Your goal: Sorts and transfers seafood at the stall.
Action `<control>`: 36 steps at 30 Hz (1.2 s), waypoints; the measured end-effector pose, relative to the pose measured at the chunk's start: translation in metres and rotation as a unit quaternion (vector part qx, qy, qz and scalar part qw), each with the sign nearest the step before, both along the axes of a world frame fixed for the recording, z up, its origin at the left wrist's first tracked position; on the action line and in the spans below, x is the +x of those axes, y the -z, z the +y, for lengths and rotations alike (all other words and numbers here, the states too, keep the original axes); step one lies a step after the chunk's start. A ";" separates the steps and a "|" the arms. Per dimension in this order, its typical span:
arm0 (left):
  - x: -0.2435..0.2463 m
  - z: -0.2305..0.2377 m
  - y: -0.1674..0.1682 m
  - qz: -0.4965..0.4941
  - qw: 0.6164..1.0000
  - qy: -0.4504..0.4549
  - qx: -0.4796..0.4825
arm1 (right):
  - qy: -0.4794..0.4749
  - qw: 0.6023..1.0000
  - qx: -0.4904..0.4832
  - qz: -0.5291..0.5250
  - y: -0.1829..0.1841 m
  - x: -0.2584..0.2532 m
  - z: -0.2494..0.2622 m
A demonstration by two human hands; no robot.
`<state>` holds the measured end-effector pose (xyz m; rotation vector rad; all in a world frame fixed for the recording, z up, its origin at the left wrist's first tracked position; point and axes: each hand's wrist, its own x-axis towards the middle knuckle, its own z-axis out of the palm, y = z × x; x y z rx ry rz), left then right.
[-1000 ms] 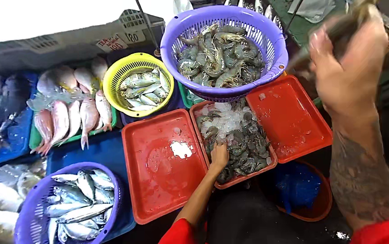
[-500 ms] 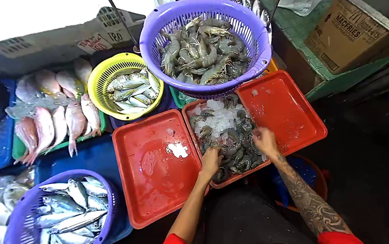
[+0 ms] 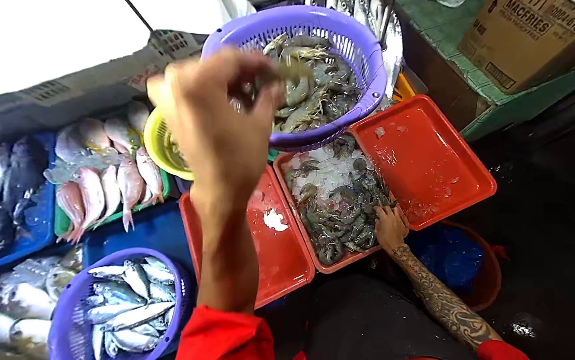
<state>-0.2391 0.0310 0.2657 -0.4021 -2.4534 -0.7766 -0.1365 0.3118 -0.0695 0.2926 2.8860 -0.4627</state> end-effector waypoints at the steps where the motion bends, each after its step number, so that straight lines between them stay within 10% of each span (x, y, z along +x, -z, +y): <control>1: -0.015 0.002 -0.002 0.018 1.000 -0.017 0.011 | 0.000 1.000 0.005 0.011 0.001 0.004 0.000; 6: 0.017 0.015 0.053 0.080 0.994 0.003 0.078 | 0.021 0.995 -0.005 0.097 0.011 0.011 0.010; 10: 0.083 0.023 0.209 -0.225 0.970 0.033 0.083 | 0.049 0.996 -0.025 0.073 0.011 0.014 0.014; 13: 0.120 0.020 0.280 -0.499 0.866 0.021 -0.013 | 0.079 0.996 -0.027 0.043 0.005 0.013 0.016; 17: 0.143 0.024 0.303 -0.583 0.811 -0.009 -0.052 | 0.118 0.992 -0.038 0.039 -0.003 0.010 0.020; 29: 0.131 0.020 0.323 -0.585 0.808 0.025 -0.059 | 0.257 0.928 -0.261 0.072 -0.009 -0.004 0.038; 36: 0.131 0.016 0.327 -0.577 0.810 0.070 -0.076 | 0.189 0.887 -0.368 0.203 -0.099 -0.006 0.053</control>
